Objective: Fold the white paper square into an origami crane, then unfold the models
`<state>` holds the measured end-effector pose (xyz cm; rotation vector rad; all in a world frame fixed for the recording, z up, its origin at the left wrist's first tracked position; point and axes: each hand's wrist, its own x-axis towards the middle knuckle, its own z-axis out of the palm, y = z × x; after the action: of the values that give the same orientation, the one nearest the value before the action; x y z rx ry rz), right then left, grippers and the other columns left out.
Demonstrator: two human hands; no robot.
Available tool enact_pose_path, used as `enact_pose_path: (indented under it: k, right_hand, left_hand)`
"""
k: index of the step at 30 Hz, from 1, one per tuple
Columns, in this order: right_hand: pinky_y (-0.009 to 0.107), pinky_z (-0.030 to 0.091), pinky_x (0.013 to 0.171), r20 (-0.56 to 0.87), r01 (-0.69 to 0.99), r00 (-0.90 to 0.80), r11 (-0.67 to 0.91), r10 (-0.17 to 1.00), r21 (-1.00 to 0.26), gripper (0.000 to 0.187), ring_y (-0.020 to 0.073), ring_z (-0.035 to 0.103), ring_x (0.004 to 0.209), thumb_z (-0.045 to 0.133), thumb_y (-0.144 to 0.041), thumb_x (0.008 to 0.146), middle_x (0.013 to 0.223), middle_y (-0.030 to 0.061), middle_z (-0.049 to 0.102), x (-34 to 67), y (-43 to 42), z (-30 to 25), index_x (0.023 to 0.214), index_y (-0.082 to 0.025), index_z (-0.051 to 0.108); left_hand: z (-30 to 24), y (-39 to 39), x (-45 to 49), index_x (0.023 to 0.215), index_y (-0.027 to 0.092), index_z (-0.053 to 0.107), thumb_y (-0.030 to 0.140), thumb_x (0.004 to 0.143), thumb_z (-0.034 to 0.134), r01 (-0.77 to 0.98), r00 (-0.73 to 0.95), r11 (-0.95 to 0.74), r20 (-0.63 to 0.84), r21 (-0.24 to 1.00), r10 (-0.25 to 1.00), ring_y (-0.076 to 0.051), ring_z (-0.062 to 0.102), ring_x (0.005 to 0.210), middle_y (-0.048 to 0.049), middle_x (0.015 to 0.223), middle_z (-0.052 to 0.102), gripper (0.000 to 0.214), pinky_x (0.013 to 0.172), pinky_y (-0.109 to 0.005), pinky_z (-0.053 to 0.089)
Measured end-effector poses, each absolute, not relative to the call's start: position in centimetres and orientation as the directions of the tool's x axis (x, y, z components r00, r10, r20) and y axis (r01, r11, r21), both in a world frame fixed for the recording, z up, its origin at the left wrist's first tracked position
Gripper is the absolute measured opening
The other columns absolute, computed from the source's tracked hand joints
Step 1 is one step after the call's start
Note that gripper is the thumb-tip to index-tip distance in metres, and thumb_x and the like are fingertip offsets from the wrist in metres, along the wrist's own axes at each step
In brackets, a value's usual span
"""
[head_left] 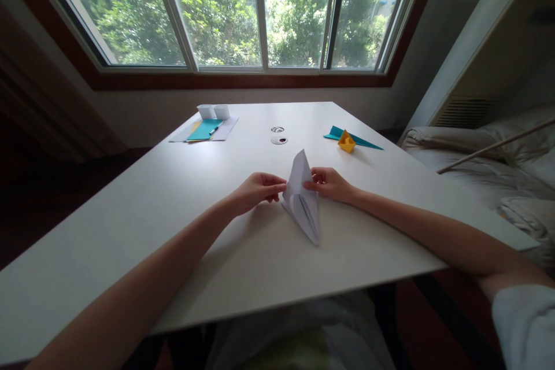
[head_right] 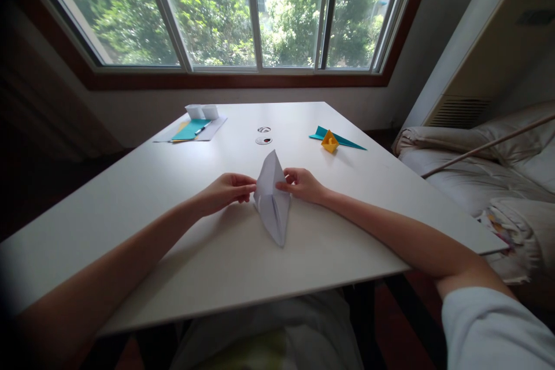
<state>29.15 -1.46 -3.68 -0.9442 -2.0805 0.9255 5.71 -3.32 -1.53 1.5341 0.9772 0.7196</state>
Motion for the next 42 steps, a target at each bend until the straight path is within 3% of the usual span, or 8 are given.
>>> enact_pose_path:
  k: [9,15,21,28,34,42]
  right_hand:
    - [0.021,0.037,0.052,0.272,0.315,-0.524,0.48,0.808,-0.819,0.032,0.0096,0.049,0.057,0.059,-0.041,0.075,0.069,0.0008,0.061,28.6,-2.0,-3.1,0.09,-0.014,0.061]
    - [0.022,0.038,0.053,0.253,0.298,-0.548,0.468,0.798,-0.832,0.031,0.0105,0.05,0.059,0.059,-0.041,0.075,0.071,0.0019,0.062,28.4,-2.4,-2.9,0.09,-0.013,0.061]
    - [0.022,0.038,0.054,0.239,0.319,-0.591,0.496,0.77,-0.808,0.031,0.01,0.049,0.06,0.058,-0.04,0.076,0.072,0.0014,0.06,28.0,-2.9,-2.7,0.092,-0.014,0.061]
    - [0.023,0.039,0.055,0.309,0.286,-0.527,0.507,0.792,-0.813,0.03,0.0105,0.048,0.06,0.05,-0.043,0.081,0.064,0.0001,0.055,27.7,-3.1,-2.5,0.076,-0.015,0.058]
    - [0.023,0.036,0.053,0.333,0.357,-0.514,0.551,0.79,-0.754,0.029,0.0092,0.044,0.055,0.053,-0.041,0.08,0.058,-0.0011,0.053,27.2,-3.7,-2.1,0.068,-0.015,0.058]
    - [0.026,0.042,0.059,0.469,0.311,-0.354,0.575,0.809,-0.757,0.031,0.0135,0.055,0.067,0.054,-0.045,0.079,0.075,0.0048,0.064,27.0,-3.5,-1.0,0.083,-0.015,0.062]
  left_hand:
    - [-1.3,-4.1,7.1,0.069,0.015,0.067,0.04,0.065,0.067,0.317,0.387,-0.168,0.035,0.933,0.921,-0.008,0.043,0.046,0.0011,0.052,0.053,0.026,0.041,-0.018,0.032]
    - [-1.5,-4.0,7.7,0.058,0.013,0.061,0.048,0.069,0.062,0.358,0.362,-0.298,0.163,0.885,0.918,-0.007,0.04,0.044,0.0028,0.046,0.047,0.036,0.041,-0.018,0.029]
    - [-1.5,-3.8,8.3,0.071,0.013,0.066,0.043,0.071,0.063,0.274,0.208,-0.382,0.333,0.883,0.92,-0.012,0.053,0.061,-0.0035,0.067,0.063,0.03,0.058,-0.023,0.042]
    - [-1.0,-4.1,8.7,0.069,0.013,0.065,0.04,0.066,0.067,0.234,0.181,-0.362,0.325,0.902,0.928,-0.013,0.055,0.062,-0.0041,0.066,0.064,0.028,0.057,-0.024,0.044]
    - [-0.9,-4.1,9.1,0.073,0.013,0.067,0.038,0.068,0.067,0.191,0.11,-0.401,0.386,0.896,0.916,-0.013,0.056,0.065,-0.004,0.072,0.066,0.025,0.061,-0.024,0.046]
    - [-1.1,-4.1,9.2,0.071,0.013,0.067,0.037,0.068,0.068,0.171,0.133,-0.406,0.387,0.898,0.912,-0.012,0.056,0.061,-0.0025,0.067,0.065,0.024,0.057,-0.023,0.044]
